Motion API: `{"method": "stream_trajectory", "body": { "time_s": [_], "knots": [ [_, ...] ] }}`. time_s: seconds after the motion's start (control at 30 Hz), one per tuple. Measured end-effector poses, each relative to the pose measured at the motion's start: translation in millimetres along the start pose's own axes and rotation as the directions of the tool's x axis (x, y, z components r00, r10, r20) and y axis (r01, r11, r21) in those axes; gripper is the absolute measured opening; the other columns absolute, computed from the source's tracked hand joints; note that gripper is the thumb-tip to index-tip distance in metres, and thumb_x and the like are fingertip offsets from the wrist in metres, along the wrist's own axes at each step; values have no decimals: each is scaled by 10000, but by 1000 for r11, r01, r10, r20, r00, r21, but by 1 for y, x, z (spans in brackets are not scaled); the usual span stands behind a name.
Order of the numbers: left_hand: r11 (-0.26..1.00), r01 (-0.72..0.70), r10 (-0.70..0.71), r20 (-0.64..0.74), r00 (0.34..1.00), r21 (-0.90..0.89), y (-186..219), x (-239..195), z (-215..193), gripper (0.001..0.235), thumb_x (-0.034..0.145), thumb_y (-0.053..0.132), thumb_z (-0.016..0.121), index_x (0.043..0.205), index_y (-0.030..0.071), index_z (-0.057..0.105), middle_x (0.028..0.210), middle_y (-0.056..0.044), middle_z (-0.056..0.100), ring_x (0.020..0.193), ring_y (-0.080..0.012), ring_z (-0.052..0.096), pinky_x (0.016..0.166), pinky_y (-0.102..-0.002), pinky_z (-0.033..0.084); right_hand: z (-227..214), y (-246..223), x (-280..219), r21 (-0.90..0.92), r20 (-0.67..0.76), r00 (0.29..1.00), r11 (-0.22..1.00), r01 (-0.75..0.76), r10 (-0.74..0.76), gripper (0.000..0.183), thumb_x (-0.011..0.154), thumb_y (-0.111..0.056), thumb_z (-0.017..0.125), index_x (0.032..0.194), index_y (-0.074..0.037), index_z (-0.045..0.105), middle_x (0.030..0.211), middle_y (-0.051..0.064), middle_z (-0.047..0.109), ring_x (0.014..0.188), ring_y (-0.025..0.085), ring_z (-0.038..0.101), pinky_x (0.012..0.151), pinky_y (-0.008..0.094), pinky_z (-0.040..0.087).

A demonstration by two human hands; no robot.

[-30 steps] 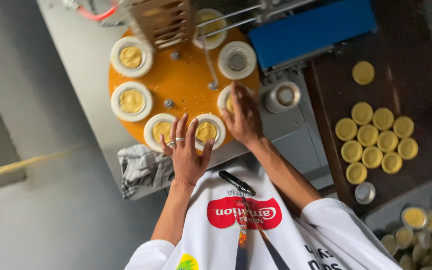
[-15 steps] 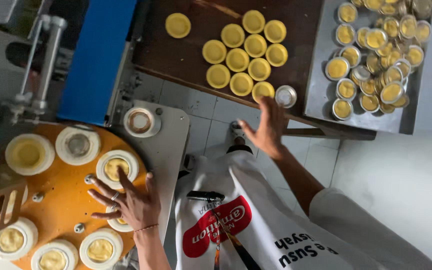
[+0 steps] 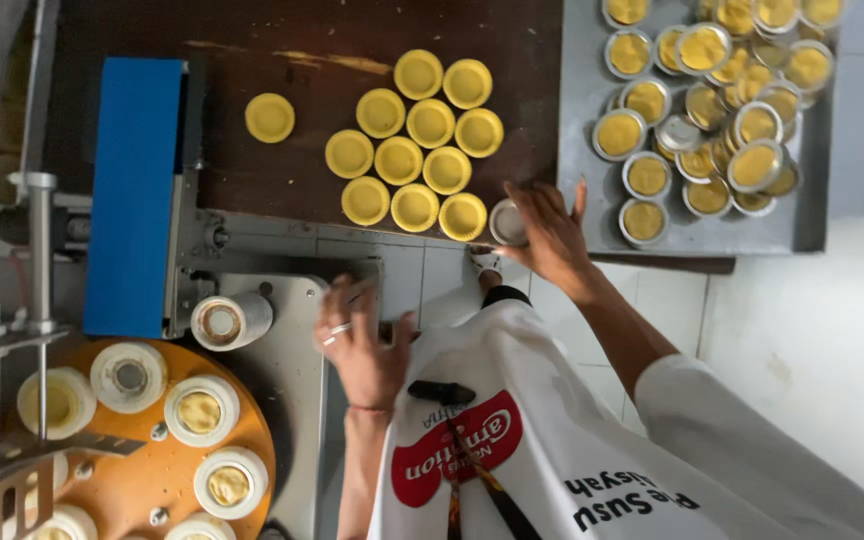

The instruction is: The person places dough into molds on a rotating machine, then removes the formed pie crusts and places them into metal tins. The filled tins are then arranged on a metal tray.

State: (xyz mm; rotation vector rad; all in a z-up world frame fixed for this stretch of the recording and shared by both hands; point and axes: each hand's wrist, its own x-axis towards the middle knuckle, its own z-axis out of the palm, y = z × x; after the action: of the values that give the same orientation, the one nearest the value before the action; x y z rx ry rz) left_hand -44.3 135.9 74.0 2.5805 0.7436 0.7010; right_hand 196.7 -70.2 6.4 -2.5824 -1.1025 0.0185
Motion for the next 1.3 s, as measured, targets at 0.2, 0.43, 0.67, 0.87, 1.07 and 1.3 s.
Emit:
{"method": "stream_trajectory", "body": {
  "time_s": [0.2,0.43,0.67,0.87,1.07,1.3],
  "knots": [
    [967,-215,232,119,965,-140,55,16,42,678,712,238,860,1355,207,650,1392,-213,583,1276,-455,564,1015,-555,448,-61,-29,3,627,247,967,772,-108,-65,1174,555,-200,999,1565,-54,419,1256,192,668,1118,377,673,973,492,538],
    [915,-372,366,-70,928,-157,49,32,32,316,1066,352,428,1098,297,737,1016,18,760,1237,-248,654,1147,-589,371,-50,-37,27,751,502,800,624,-215,-328,1498,523,-281,1017,1683,-156,77,1372,92,682,1133,230,695,901,329,525],
    [824,299,-190,-263,946,481,-82,20,-39,389,1022,215,477,1387,159,601,1375,-52,604,1342,-260,506,1192,-580,219,-64,-14,57,685,322,925,724,-82,-200,1023,759,-271,839,1601,-6,321,1385,287,580,1181,432,611,1008,521,485],
    [722,323,-428,27,903,611,-131,0,-35,791,1021,615,422,1533,14,459,1583,-173,447,1465,-415,361,1133,-671,252,-69,-7,47,575,254,967,807,-135,-19,789,832,-277,810,1512,-68,470,1345,159,656,1125,262,670,982,385,517],
    [825,285,-293,-61,954,487,-124,49,-45,881,994,721,499,1452,-26,589,1405,-327,542,1258,-538,477,946,-662,360,-65,72,20,318,13,994,941,-111,113,644,894,-368,800,1406,-51,571,1288,179,662,1141,327,642,996,426,489],
    [663,177,31,-262,964,727,-143,36,-11,498,1185,513,409,1059,139,712,1206,-138,699,978,-365,604,693,-469,436,-49,153,57,-363,-8,997,929,-71,74,1100,555,-458,850,1531,-165,438,1462,169,407,1381,376,393,1030,603,390]
  ]
}}
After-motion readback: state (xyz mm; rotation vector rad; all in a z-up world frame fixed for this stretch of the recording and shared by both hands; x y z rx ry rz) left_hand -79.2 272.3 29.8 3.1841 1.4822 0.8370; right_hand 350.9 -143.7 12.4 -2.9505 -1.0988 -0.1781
